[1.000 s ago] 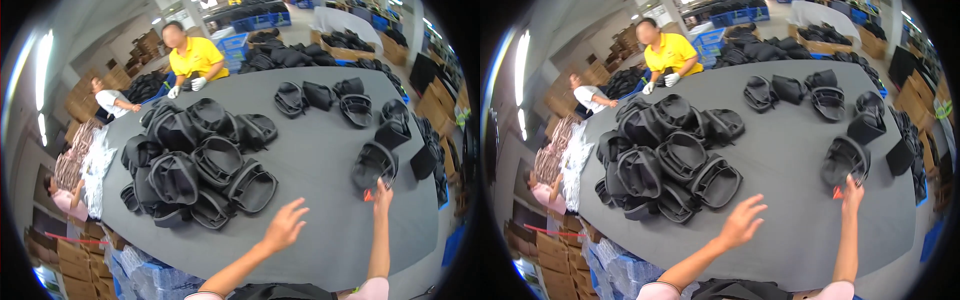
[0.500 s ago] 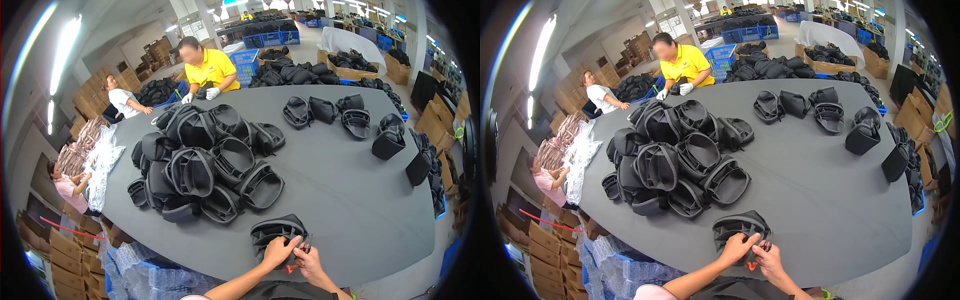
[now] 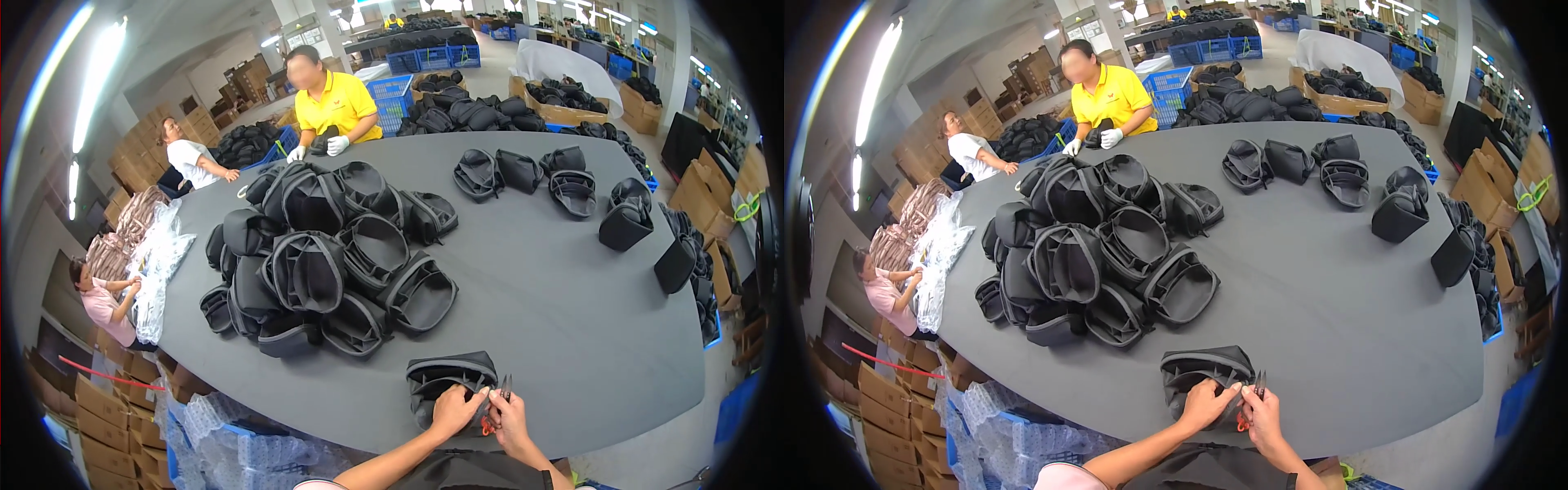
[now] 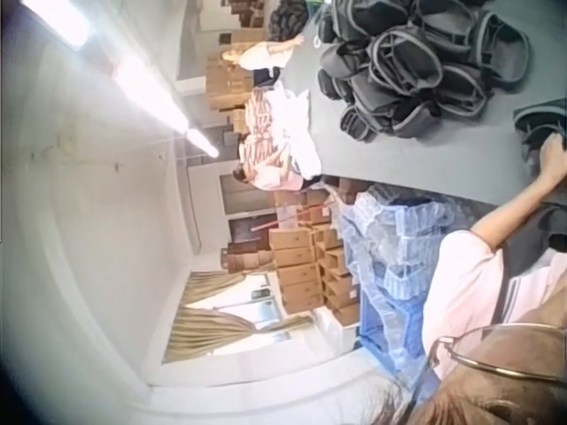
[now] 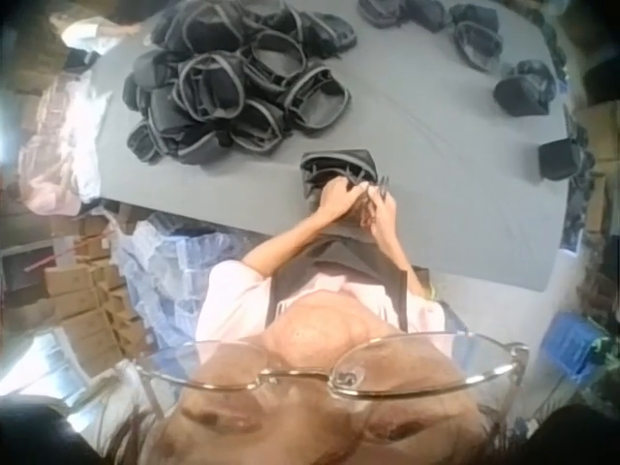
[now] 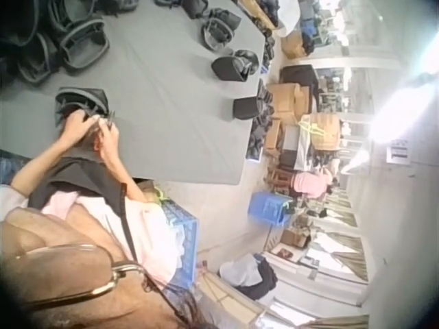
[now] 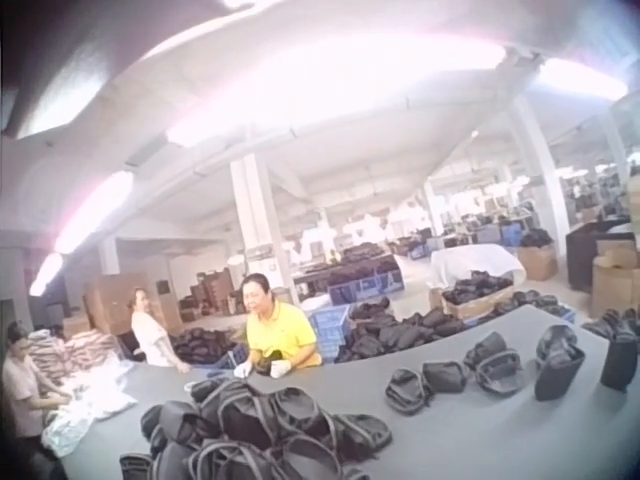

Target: Trimming threads and excess material from black fabric components using snips.

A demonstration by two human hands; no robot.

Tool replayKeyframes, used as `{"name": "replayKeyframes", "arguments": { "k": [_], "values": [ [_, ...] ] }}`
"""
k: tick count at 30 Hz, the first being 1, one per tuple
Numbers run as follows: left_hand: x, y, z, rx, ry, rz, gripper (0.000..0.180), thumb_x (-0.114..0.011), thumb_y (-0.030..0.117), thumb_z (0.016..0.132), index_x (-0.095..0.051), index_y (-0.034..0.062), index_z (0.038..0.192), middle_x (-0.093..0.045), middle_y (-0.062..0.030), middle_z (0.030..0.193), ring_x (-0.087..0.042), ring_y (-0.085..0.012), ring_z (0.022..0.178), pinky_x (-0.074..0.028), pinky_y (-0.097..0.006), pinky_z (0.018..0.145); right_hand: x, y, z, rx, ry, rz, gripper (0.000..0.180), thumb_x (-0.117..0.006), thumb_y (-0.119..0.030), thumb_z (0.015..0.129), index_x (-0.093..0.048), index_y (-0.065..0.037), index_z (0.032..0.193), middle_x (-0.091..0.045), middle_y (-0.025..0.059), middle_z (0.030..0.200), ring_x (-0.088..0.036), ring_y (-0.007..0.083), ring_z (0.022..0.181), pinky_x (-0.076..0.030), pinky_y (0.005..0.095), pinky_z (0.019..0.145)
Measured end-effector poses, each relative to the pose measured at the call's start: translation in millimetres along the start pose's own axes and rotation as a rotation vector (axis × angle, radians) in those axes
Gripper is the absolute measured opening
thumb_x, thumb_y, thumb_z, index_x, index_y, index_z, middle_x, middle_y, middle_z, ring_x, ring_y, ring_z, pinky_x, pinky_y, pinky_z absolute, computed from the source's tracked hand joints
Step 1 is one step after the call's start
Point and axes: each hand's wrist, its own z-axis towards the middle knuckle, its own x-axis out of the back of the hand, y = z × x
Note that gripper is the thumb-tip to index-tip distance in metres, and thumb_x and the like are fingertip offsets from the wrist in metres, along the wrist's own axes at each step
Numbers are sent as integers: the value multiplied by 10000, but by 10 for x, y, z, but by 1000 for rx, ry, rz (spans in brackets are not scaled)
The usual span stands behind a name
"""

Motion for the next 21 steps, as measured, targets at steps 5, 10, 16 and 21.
{"name": "replayKeyframes", "arguments": {
  "k": [5, 10, 16, 21],
  "values": [
    [67, -91, 70, 95, -107, -160, 523, -618, 449, 788, -617, -73, 752, -609, -143, 647, -543, -174, 575, -432, -335, 548, -54, -52, 43, 2, -47, 51, 135, -578, -129, 843, -532, -35, 757, -538, 47, 584, -356, 56, 387, -254, 212, 356],
    [49, -128, 248, 294, -16, -431, 360, -686, 300, 752, -611, -48, 703, -563, -31, 593, -476, -88, 568, -412, -289, 522, -101, -113, 218, -1, -32, -34, 144, -548, -175, 864, -553, -42, 811, -528, 22, 582, -379, 56, 396, -297, 201, 359],
    [99, 6, 169, 237, -11, -795, 243, -641, 229, 836, -626, -13, 851, -545, 31, 722, -430, -48, 646, -368, -219, 583, 23, -269, 10, 231, 60, -431, 133, -559, -143, 871, -559, -23, 929, -547, -1, 681, -479, 65, 530, -385, 200, 511],
    [-25, -101, 176, 234, -75, -707, 264, -644, 243, 837, -622, -17, 873, -547, 24, 749, -434, -55, 667, -373, -219, 599, 131, -228, -68, 398, 143, -706, 172, -613, -114, 829, -559, -25, 966, -549, 15, 727, -500, 78, 594, -390, 237, 564]
  ]
}}
